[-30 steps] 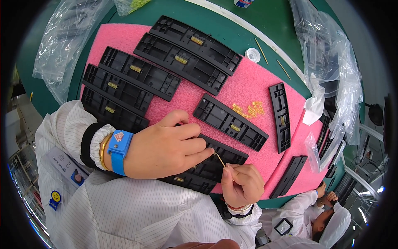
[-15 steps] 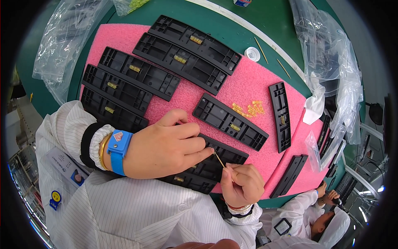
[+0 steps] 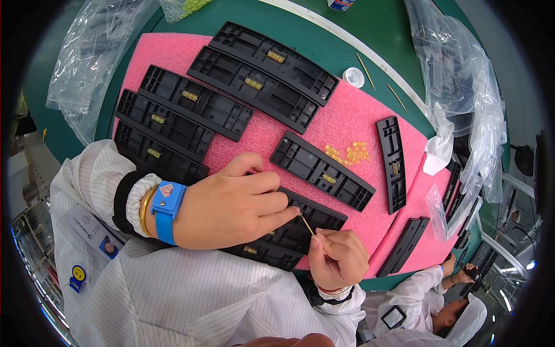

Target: The person picks up a small yellow component and places it into a slot on a black plastic frame. They then use a toothpick to apply adhesive to the component within the frame, repeating the process for multiple frames.

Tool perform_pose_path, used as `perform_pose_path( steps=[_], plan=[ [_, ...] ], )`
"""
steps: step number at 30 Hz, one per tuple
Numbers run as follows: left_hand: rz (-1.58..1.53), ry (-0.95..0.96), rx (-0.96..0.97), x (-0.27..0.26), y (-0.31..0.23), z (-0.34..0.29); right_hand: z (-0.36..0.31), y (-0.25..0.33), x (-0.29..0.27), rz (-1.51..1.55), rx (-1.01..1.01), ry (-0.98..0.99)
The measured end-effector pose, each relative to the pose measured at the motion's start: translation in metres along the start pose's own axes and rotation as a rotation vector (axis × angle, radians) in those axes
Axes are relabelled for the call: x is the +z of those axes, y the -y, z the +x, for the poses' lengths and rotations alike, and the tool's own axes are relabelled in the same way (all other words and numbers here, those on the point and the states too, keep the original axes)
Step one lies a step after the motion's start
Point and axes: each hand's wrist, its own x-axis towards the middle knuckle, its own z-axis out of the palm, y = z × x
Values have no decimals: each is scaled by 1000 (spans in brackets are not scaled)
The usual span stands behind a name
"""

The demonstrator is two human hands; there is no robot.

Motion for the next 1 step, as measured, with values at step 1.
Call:
perform_pose_path(
  steps=[1],
  plan=[
    [-5, 8, 0, -1, 0, 0, 0, 0, 0, 2, 1, -1]
  ],
)
